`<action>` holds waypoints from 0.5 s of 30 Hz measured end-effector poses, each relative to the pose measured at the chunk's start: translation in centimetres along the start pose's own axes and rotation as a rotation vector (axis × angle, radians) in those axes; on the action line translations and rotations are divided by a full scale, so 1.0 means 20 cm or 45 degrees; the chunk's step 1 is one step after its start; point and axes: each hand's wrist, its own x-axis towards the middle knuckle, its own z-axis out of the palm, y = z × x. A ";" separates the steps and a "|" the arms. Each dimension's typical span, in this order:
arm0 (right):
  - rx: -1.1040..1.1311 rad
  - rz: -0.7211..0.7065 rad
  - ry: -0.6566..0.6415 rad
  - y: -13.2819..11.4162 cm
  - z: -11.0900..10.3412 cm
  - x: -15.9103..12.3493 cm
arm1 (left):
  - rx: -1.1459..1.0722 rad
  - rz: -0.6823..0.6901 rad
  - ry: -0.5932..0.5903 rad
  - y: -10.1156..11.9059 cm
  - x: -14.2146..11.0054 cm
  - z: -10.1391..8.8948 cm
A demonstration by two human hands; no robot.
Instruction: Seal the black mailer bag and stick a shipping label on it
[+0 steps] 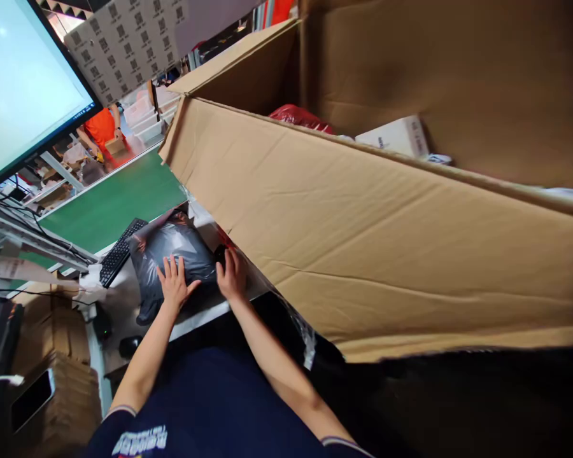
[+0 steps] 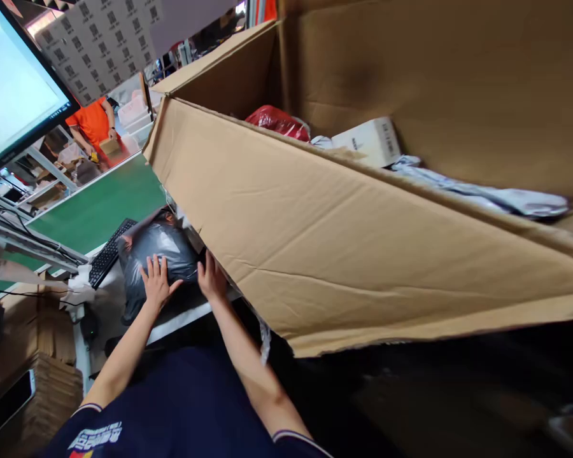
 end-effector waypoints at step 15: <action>-0.329 -0.655 -0.237 -0.31 0.12 0.05 | -0.130 -0.448 0.112 -0.28 -0.12 0.01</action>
